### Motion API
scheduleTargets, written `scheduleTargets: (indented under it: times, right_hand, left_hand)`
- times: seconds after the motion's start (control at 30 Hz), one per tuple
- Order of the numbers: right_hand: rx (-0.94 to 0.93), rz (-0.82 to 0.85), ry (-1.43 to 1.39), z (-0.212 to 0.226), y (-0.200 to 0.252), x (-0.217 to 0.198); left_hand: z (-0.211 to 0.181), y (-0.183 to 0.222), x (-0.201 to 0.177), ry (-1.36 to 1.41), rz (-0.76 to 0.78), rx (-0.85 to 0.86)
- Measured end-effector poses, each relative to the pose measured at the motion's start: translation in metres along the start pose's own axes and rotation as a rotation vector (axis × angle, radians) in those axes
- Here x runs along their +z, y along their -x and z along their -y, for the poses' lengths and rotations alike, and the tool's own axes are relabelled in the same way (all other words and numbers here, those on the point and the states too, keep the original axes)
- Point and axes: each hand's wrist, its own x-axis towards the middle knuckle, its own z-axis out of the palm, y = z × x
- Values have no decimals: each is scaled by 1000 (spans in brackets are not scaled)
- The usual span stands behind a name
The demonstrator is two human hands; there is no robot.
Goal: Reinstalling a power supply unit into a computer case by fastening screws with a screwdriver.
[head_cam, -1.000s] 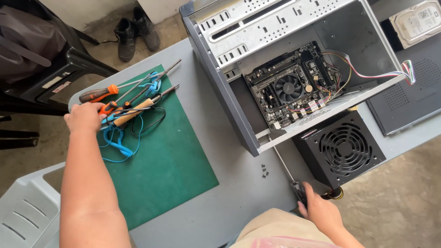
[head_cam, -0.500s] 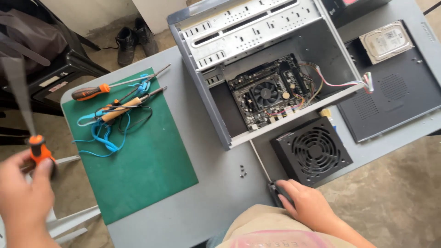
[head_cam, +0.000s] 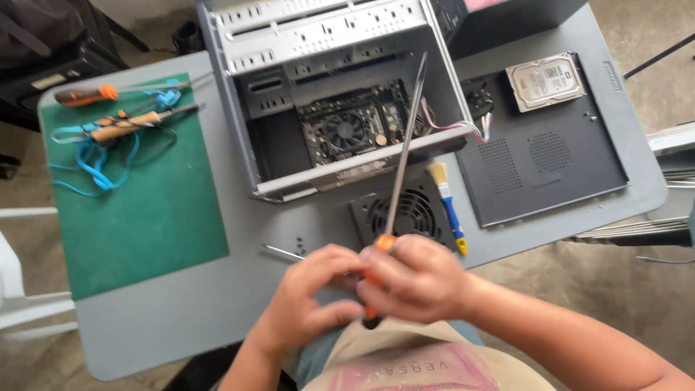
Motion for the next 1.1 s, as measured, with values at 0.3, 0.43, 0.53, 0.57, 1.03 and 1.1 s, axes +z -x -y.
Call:
scheduleTargets:
  times: [0.3,0.43,0.53,0.57,1.03,1.1]
  right_hand:
    - [767,-402,-634,-29,72,-80]
    - [823,-275,-821,-30,76,-60]
    - [771,-146,-1038,-37,66,-58]
    - [769,-141,-1049,-42,62,-57]
    - [368,72,-971,-47,60,-55]
    - [380,66,-904,-36,58,-54]
  left_hand:
    - [100,42,123,-221,-193,-1053]
    - [126,55,136,-243,-217,-1029]
    - [119,52,128,-315,-156,-1054]
    - [111,51,125,-316,-163,-1063]
    - [119,50,132,-241,-23,-684]
    - [120,51,130,-242,-9,-684]
